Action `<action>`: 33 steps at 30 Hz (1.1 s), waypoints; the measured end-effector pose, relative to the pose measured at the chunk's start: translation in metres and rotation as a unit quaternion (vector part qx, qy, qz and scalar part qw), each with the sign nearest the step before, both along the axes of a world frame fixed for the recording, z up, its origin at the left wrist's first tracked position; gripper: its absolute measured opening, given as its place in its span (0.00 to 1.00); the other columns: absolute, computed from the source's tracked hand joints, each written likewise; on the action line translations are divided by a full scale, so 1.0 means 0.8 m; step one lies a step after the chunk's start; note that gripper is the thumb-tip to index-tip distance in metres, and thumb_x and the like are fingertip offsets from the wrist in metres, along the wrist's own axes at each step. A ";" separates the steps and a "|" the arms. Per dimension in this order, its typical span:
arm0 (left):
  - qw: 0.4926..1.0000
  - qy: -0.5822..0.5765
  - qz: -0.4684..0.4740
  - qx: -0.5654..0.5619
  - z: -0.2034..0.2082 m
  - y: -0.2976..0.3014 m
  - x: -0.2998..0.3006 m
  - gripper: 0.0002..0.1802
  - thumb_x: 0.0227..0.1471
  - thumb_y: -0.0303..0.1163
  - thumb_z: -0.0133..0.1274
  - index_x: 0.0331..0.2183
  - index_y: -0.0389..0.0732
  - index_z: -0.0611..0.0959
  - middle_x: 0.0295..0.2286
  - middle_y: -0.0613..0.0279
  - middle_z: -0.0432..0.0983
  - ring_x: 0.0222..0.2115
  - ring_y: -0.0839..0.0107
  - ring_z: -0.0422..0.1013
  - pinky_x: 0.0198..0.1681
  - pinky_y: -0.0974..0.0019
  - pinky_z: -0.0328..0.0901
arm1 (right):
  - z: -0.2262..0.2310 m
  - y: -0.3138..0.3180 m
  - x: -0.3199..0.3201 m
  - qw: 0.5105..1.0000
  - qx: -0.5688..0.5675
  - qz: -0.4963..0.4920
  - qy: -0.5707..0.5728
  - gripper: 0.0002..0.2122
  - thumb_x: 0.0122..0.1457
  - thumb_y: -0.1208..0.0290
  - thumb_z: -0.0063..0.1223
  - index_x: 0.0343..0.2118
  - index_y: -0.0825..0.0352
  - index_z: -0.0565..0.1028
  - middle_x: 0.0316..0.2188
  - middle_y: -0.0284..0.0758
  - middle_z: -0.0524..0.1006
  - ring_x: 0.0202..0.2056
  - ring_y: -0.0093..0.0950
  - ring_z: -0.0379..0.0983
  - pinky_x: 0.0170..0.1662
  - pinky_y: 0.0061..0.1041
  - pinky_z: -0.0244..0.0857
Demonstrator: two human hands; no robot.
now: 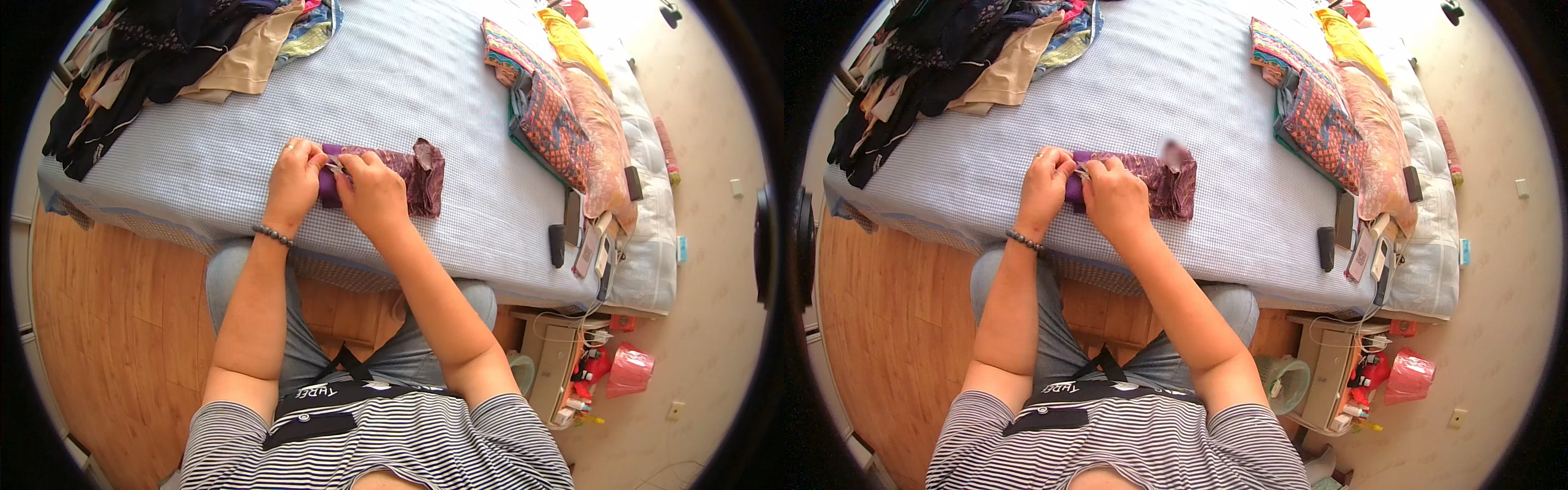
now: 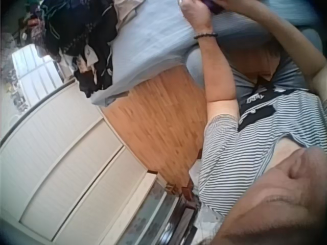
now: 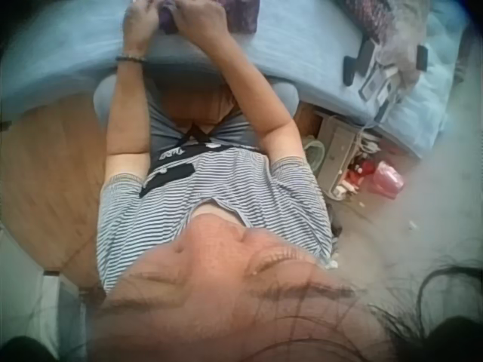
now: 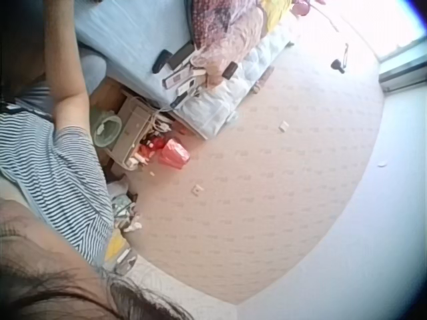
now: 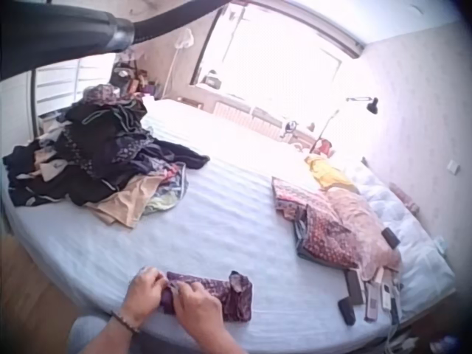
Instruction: The person folds a patterned orange and blue shirt on a bed, then folds a purple patterned cloth. They use a small knife to cut a loose thread from the purple cloth before placing it aside.
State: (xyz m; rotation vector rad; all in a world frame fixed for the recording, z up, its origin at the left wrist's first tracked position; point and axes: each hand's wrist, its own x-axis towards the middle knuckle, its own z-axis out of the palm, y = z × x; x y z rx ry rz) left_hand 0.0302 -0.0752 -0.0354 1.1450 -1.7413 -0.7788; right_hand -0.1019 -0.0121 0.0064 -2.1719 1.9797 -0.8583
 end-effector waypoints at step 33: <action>0.998 0.048 -0.043 0.001 0.005 0.010 -0.002 0.05 0.47 0.21 0.57 0.31 0.34 0.82 0.25 0.62 0.77 0.25 0.75 0.73 0.28 0.73 0.68 | -0.025 0.022 -0.020 0.983 -0.038 -0.038 -0.175 0.12 0.52 0.73 0.57 0.40 0.68 0.75 0.35 0.42 0.76 0.34 0.39 0.75 0.37 0.32 0.69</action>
